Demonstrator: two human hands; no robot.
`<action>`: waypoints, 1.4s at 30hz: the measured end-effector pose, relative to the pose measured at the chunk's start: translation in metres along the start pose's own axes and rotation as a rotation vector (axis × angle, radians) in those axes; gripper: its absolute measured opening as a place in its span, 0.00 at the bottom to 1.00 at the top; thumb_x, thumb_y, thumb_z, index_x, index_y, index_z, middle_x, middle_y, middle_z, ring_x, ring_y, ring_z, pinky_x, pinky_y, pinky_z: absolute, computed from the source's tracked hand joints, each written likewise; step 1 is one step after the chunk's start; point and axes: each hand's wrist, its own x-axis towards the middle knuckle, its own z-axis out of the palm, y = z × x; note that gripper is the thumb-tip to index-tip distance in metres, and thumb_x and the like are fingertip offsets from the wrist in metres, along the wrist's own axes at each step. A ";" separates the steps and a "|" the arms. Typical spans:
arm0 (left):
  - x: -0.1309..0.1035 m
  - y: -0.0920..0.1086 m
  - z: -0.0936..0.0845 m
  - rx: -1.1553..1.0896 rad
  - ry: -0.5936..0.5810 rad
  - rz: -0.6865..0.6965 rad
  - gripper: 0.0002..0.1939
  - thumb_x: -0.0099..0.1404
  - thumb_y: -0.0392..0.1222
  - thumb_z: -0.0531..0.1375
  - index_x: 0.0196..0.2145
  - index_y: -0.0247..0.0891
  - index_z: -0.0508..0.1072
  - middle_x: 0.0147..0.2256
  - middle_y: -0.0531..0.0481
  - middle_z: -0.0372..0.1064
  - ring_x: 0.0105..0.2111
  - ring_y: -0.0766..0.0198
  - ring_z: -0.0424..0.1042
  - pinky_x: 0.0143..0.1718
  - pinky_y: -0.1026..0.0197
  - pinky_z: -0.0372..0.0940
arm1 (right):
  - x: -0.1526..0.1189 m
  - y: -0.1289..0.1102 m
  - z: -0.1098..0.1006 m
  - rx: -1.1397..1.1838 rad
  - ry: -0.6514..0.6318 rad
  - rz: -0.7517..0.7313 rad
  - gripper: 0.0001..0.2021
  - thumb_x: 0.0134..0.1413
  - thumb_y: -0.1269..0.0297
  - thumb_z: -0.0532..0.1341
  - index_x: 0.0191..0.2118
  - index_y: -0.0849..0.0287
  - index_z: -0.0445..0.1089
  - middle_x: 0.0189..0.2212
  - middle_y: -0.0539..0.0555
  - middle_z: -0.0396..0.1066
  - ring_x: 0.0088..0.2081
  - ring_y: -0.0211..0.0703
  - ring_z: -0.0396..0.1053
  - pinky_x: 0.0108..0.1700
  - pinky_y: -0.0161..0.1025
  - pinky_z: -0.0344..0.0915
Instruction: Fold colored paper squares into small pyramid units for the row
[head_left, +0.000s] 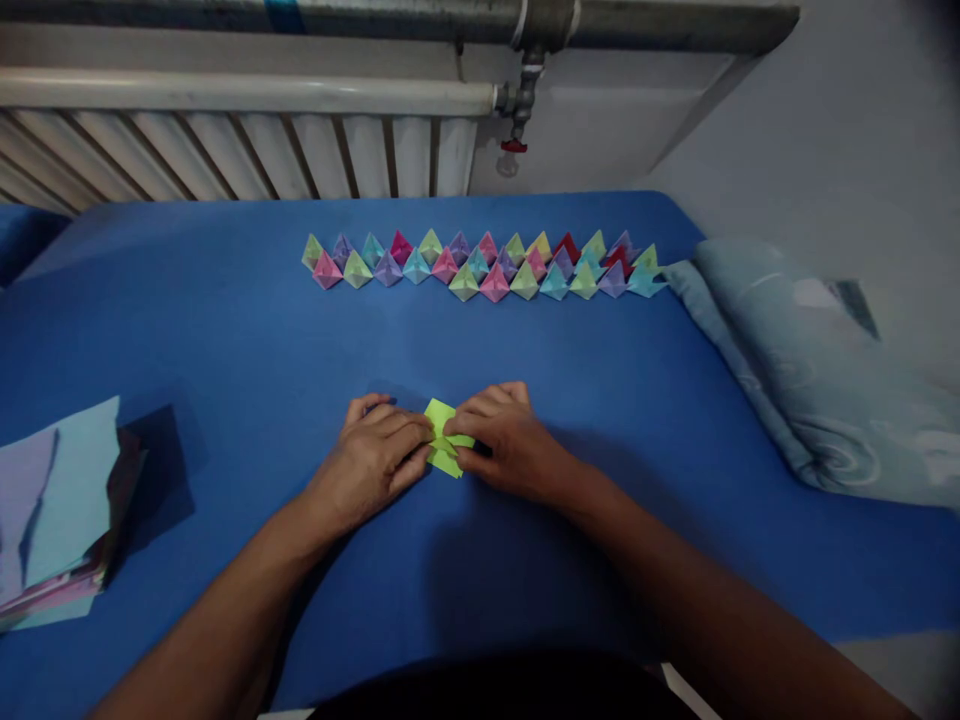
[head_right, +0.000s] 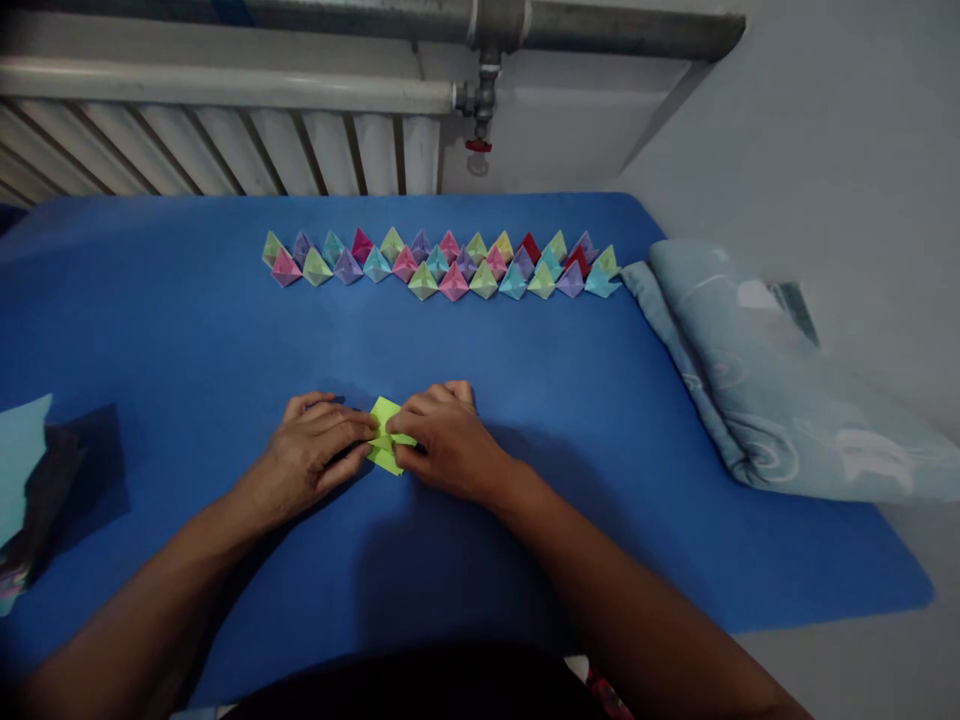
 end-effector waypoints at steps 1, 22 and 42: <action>0.000 0.000 0.000 -0.012 0.003 -0.004 0.06 0.69 0.40 0.55 0.39 0.41 0.72 0.40 0.52 0.77 0.40 0.63 0.73 0.54 0.50 0.53 | 0.000 0.000 0.002 -0.006 0.009 0.003 0.06 0.55 0.67 0.62 0.39 0.55 0.74 0.36 0.50 0.74 0.40 0.43 0.63 0.46 0.44 0.45; -0.003 -0.002 0.000 -0.046 0.000 -0.125 0.06 0.67 0.40 0.56 0.35 0.39 0.73 0.41 0.50 0.76 0.41 0.60 0.70 0.48 0.50 0.56 | 0.002 -0.003 0.016 0.035 0.078 0.121 0.07 0.60 0.64 0.58 0.35 0.56 0.72 0.36 0.51 0.74 0.39 0.42 0.63 0.44 0.43 0.47; 0.000 0.001 0.008 -0.027 0.025 -0.297 0.08 0.66 0.41 0.57 0.30 0.38 0.71 0.40 0.48 0.73 0.41 0.57 0.67 0.45 0.51 0.58 | 0.007 -0.015 0.024 -0.001 0.140 0.276 0.08 0.60 0.63 0.57 0.31 0.57 0.70 0.34 0.51 0.72 0.38 0.43 0.63 0.42 0.43 0.47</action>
